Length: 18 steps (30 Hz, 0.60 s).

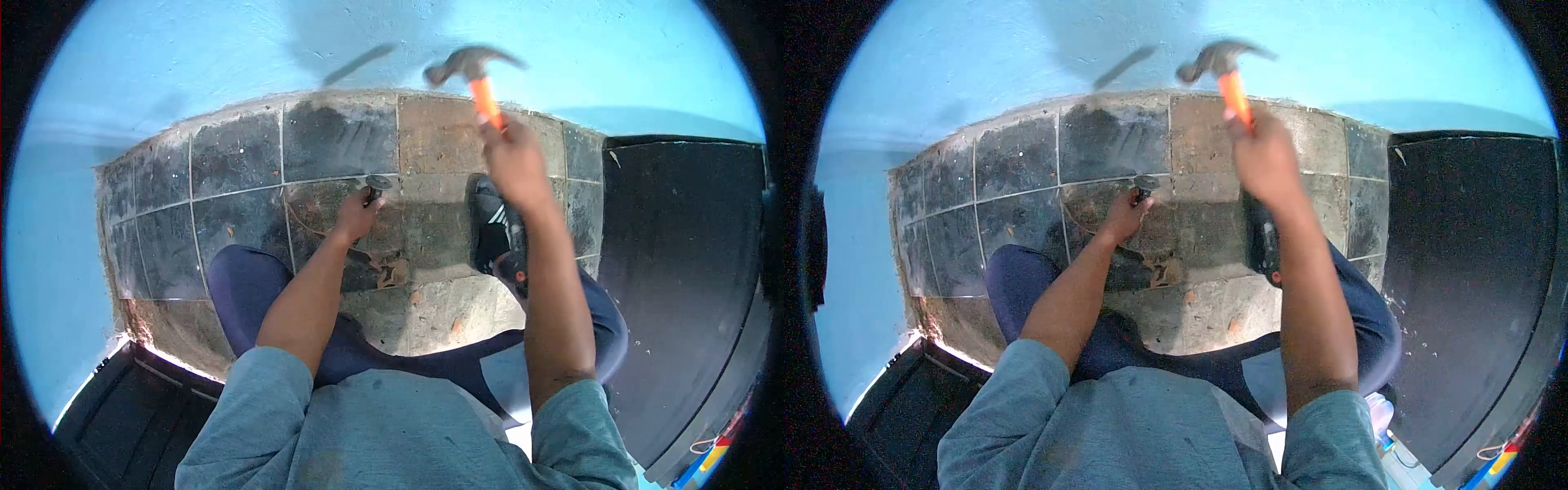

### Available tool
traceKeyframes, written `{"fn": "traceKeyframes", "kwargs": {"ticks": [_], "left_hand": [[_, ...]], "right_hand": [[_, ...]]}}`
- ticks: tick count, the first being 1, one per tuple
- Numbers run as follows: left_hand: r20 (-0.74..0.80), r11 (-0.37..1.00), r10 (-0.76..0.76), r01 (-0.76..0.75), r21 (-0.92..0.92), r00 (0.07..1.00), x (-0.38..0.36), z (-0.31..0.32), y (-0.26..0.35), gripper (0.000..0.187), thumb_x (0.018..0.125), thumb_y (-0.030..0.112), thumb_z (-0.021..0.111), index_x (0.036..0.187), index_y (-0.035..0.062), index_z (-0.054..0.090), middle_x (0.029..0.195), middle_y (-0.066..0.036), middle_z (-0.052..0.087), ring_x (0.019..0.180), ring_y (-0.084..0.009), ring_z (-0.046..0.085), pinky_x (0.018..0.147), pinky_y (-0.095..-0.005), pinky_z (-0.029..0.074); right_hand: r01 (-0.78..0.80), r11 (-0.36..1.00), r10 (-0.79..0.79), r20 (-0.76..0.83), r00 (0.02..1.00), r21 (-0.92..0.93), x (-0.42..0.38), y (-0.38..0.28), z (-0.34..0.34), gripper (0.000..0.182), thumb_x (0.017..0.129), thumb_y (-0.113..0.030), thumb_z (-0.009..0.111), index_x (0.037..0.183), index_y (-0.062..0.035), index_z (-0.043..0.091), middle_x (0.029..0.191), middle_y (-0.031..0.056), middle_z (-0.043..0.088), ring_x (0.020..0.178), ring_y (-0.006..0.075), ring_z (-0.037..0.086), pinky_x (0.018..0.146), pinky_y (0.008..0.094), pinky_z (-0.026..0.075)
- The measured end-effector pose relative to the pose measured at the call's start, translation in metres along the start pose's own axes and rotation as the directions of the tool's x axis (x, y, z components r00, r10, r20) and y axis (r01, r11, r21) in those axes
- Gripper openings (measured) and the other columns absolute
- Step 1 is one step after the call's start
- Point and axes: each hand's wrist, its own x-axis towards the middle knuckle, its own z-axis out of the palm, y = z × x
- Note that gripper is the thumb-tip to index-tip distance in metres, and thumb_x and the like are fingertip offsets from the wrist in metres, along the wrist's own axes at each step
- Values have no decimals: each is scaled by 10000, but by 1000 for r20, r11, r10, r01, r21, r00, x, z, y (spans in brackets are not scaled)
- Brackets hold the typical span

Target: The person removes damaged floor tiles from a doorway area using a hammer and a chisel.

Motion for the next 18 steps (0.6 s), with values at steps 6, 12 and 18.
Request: {"fn": "traceKeyframes", "kwargs": {"ticks": [6,12,18], "left_hand": [[-80,995,82,-86,-45,993,8,16,-30,587,935,434,692,1278,-37,616,1121,-234,714,1031,-366,696,899,-453,508],[230,999,-37,41,-13,972,-1,-7,8,598,941,429,702,1334,-8,592,1222,-231,682,1159,-344,646,973,-445,487],[127,994,74,-63,-88,989,-8,2,5,525,959,354,695,1303,-31,599,1091,-188,722,969,-289,698,847,-415,529]], "right_hand": [[99,994,-76,-383,920,39,4,-27,-25,437,1050,-373,528,899,30,598,664,204,584,600,315,575,600,449,446],[156,919,-53,278,959,-363,-28,83,99,374,997,-321,535,1087,25,643,955,317,677,937,502,659,840,568,514],[126,944,-15,343,939,-305,-11,66,70,397,994,-330,534,1094,38,642,1007,311,681,991,485,654,885,552,496]]}}
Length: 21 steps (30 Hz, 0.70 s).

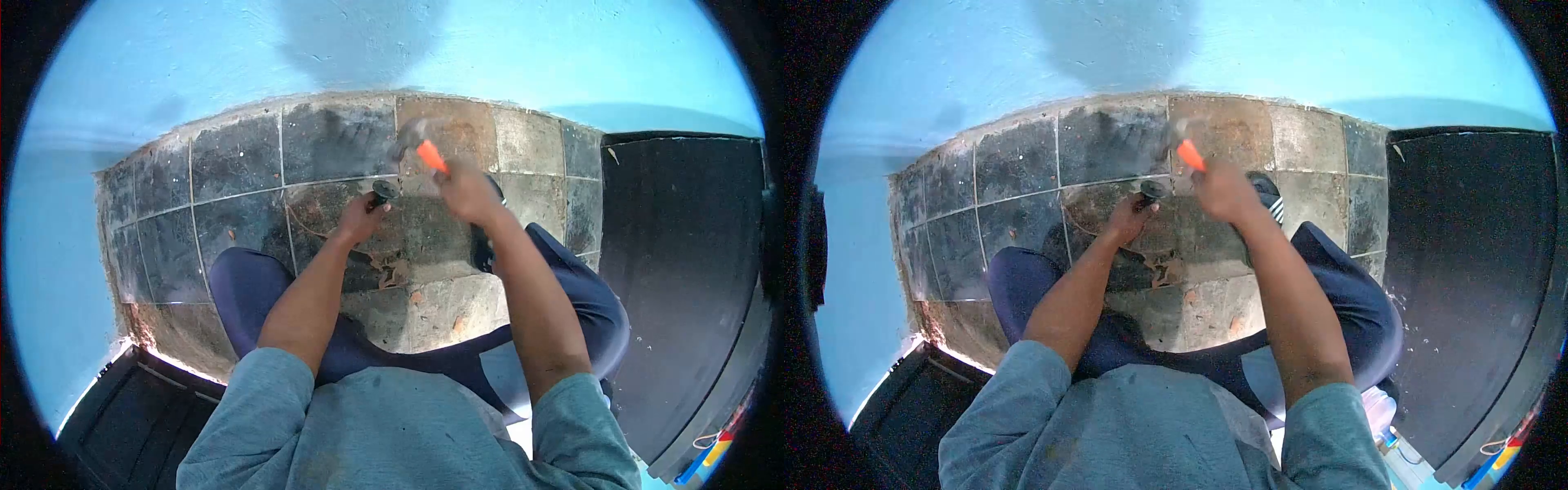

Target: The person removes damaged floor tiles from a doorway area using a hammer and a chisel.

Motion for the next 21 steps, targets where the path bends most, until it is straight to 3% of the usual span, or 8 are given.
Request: {"fn": "traceKeyframes", "kwargs": {"ticks": [3,7,9,11,13,16,19,21], "left_hand": [[-4,996,-39,39,82,999,-4,-6,11,548,968,353,683,1333,-41,573,1151,-188,704,989,-285,695,867,-415,531],[10,991,-131,131,-11,991,-8,-5,15,530,986,354,656,1341,-30,571,1182,-207,694,1027,-313,690,914,-413,517],[1,999,-36,36,-4,999,-5,-2,5,525,978,350,669,1336,-24,579,1180,-217,697,1032,-321,691,915,-415,514],[24,1000,-10,10,0,1000,2,0,-3,528,974,357,678,1320,-32,589,1199,-218,696,1065,-319,681,926,-421,507],[69,998,-68,69,-4,995,6,1,-6,541,974,374,686,1293,-54,603,1238,-211,690,1126,-307,659,946,-431,496],[46,993,-112,110,38,993,-2,-4,11,479,981,334,677,1278,-37,616,1234,-198,697,1113,-301,665,937,-440,497],[27,998,-3,5,-62,1000,11,-1,-15,444,986,329,667,1249,-27,630,1172,-187,710,1046,-285,673,913,-428,500],[-114,989,101,-87,122,988,15,-14,-12,432,972,349,679,1159,-38,643,1053,-188,719,963,-294,685,848,-420,505]], "right_hand": [[45,987,10,-332,943,156,3,-35,-60,415,1025,-351,504,1069,43,628,937,299,679,908,488,657,822,538,507],[-11,956,163,-501,850,293,11,-51,-83,393,1040,-337,498,1026,36,622,866,291,658,810,489,649,725,532,509],[-30,949,216,-576,789,314,6,-52,-50,354,1030,-305,516,1016,33,619,861,291,653,794,489,649,697,539,510],[-21,995,-14,-346,938,-95,0,-4,16,391,999,-329,529,1049,47,623,937,310,672,881,494,665,774,571,523],[138,990,-137,42,990,-36,0,39,68,418,984,-350,537,1020,54,641,978,327,675,930,501,660,819,560,520],[-51,996,42,116,992,72,-7,26,51,402,967,-328,550,996,59,657,988,336,674,964,504,651,856,550,510],[-60,997,56,86,995,44,-2,28,38,416,966,-326,550,985,75,660,960,335,675,975,502,647,870,547,503],[-84,995,79,69,994,60,6,35,32,425,970,-326,547,1006,83,659,974,339,673,987,503,646,874,550,500]]}}
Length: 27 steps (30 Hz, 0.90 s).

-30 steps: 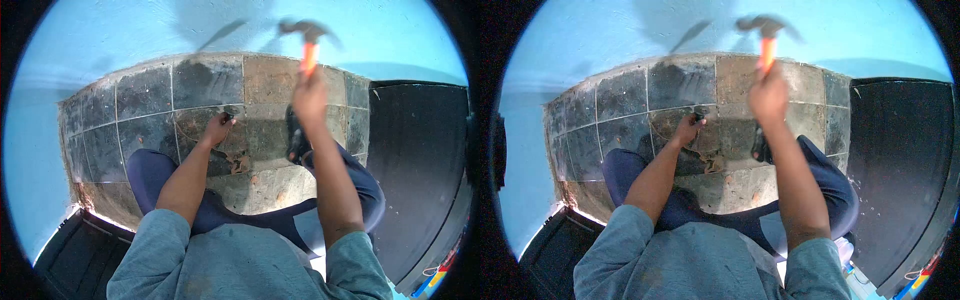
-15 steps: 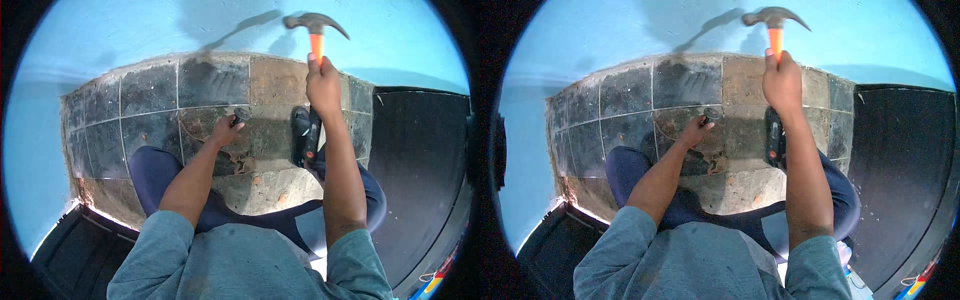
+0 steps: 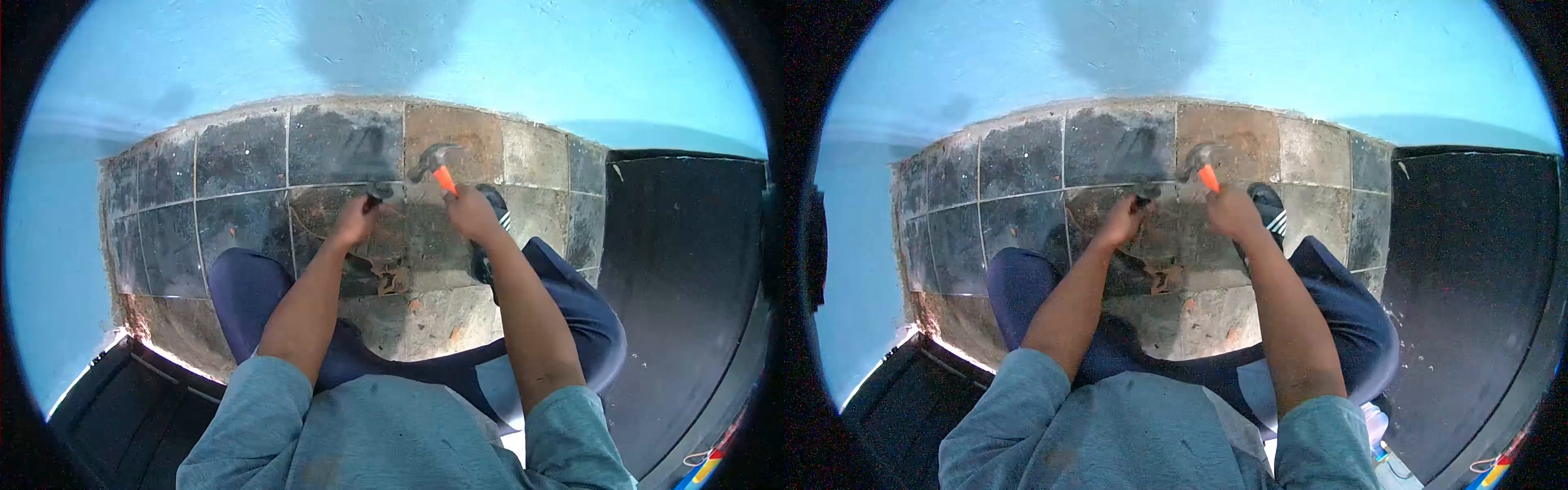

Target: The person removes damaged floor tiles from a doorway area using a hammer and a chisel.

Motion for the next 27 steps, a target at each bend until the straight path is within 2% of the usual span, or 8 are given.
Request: {"fn": "traceKeyframes", "kwargs": {"ticks": [4,7,11,14,17,20,22,27], "left_hand": [[-102,995,-99,96,-27,990,-2,-50,67,425,965,375,686,1067,-36,642,918,-185,697,834,-287,659,767,-421,498],[-9,985,-70,67,-160,998,10,-57,46,406,975,370,672,1080,-21,639,901,-185,680,788,-278,629,754,-426,496],[106,985,4,-23,172,994,3,-38,11,477,976,433,663,1107,-25,647,940,-150,699,826,-260,611,789,-400,480],[130,1000,-27,26,10,991,4,-16,-22,423,977,342,654,1243,14,625,1092,-212,698,994,-354,650,857,-428,491],[126,992,-110,116,-42,986,2,-21,-1,428,980,300,640,1303,22,601,1149,-246,687,1069,-407,655,878,-453,493],[47,993,-120,119,16,992,5,-19,-5,446,985,307,623,1301,-5,582,1151,-263,679,1079,-434,648,883,-480,491],[9,990,-103,102,102,995,6,-17,-6,452,981,317,621,1278,-21,579,1147,-278,673,1078,-457,640,883,-499,490],[70,977,-108,93,190,992,7,-8,-10,459,961,341,633,1220,-35,585,1149,-307,656,1068,-502,618,865,-527,489]], "right_hand": [[-68,997,71,-86,994,39,4,2,-4,450,987,-335,537,1053,94,657,1010,352,667,1014,509,642,873,551,498],[-124,988,129,-56,990,89,7,1,-7,460,994,-350,537,1062,88,657,1012,356,665,1016,513,639,879,554,491],[-133,982,139,-38,990,138,8,2,-3,461,993,-365,550,1069,77,657,1002,349,667,1003,512,640,870,556,491],[-34,995,42,-90,995,91,5,1,-4,442,1015,-358,551,967,73,632,694,204,644,649,338,682,640,457,502],[1,995,6,-68,998,98,2,-9,-21,441,1013,-373,560,975,60,637,683,183,634,619,304,663,630,444,497],[-7,971,52,-181,982,241,-7,-37,-67,461,990,-402,584,966,47,690,871,327,665,902,493,664,769,532,500],[46,970,62,-423,904,239,-7,-44,-93,467,994,-403,586,945,54,667,821,307,657,837,476,665,734,518,491],[92,961,130,-718,683,261,-5,-72,-116,423,1001,-364,579,937,52,626,779,274,657,811,470,667,729,521,507]]}}
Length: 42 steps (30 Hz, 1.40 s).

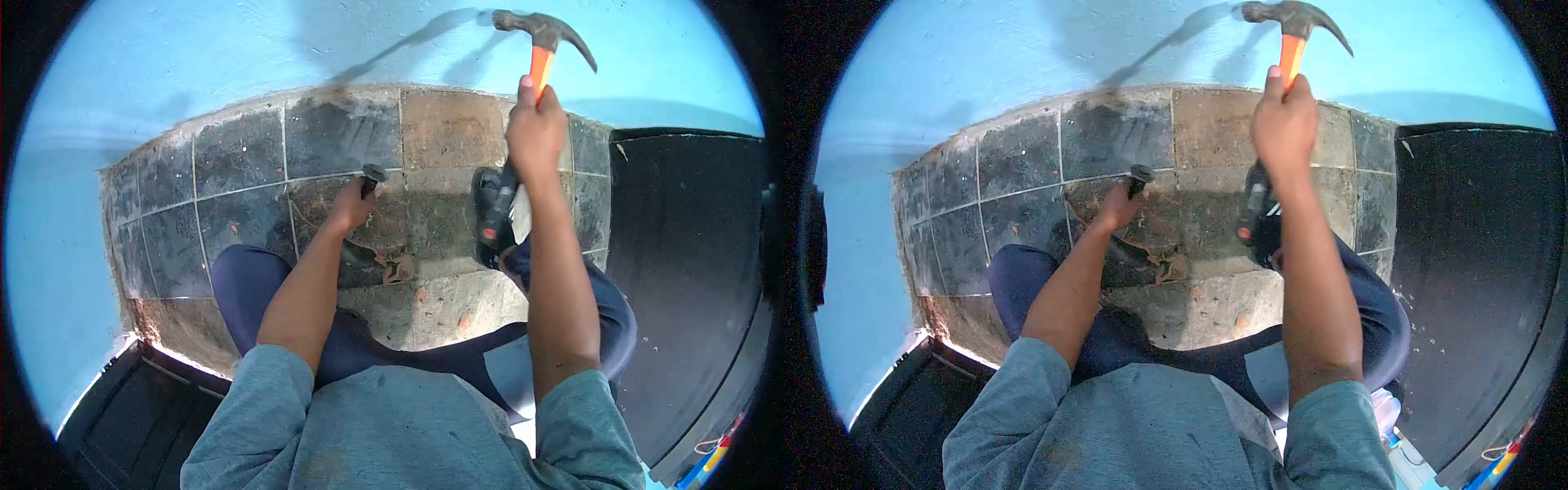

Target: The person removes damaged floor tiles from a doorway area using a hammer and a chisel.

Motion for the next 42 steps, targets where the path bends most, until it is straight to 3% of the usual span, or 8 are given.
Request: {"fn": "traceKeyframes", "kwargs": {"ticks": [4,5,7,10,17,24,35,42], "left_hand": [[23,998,7,-8,69,1000,-3,1,2,464,953,360,634,1254,9,599,1151,-277,670,1079,-494,620,883,-535,490],[57,992,5,-12,127,998,2,7,-9,465,950,364,636,1263,22,602,1154,-266,675,1081,-488,623,893,-534,493],[90,973,-45,23,228,995,-7,9,-7,453,943,364,638,1260,42,619,1157,-247,686,1086,-476,629,915,-528,499],[112,947,-153,113,300,982,-37,11,4,421,928,347,642,1227,51,650,1158,-229,696,1094,-459,635,942,-517,507],[44,988,-67,60,139,997,-23,-12,19,373,909,292,654,1172,27,668,1135,-261,689,1090,-458,635,916,-532,501],[-278,999,-21,9,-46,960,-23,-40,53,406,912,353,699,1101,-5,677,1084,-275,692,1068,-477,629,867,-521,505],[-263,977,-212,210,-36,941,-28,-3,20,454,951,378,658,1082,-57,676,1082,-293,688,1051,-476,642,875,-541,505],[-199,960,-255,223,-171,946,-58,-16,36,429,972,353,620,1059,-66,658,1043,-306,680,1002,-481,646,856,-548,502]], "right_hand": [[186,948,-113,272,956,-258,-65,56,68,331,977,-282,560,966,39,641,832,285,671,857,466,678,764,572,522],[313,907,-69,634,770,-282,-83,79,81,367,978,-309,531,991,35,659,882,310,674,902,471,675,804,574,518],[280,951,-39,854,518,-127,-110,86,89,395,976,-325,505,997,34,669,935,316,680,954,477,668,854,566,514],[337,924,23,905,426,-182,-98,76,73,460,1002,-379,515,1055,47,679,1051,337,668,1041,485,646,902,541,491],[-67,993,100,381,919,-100,-16,31,27,415,994,-342,564,1046,58,665,967,319,682,963,481,664,858,524,502],[-300,931,226,320,920,206,11,-15,-38,429,1030,-396,561,972,18,654,664,22,551,533,118,504,507,304,394],[-139,976,133,48,990,165,-72,-101,-159,364,1032,-376,563,941,-36,652,672,-39,501,557,68,447,525,248,345],[-161,921,129,114,985,355,-128,-98,-200,361,1067,-366,500,908,-54,587,630,-18,475,523,79,423,473,242,343]]}}
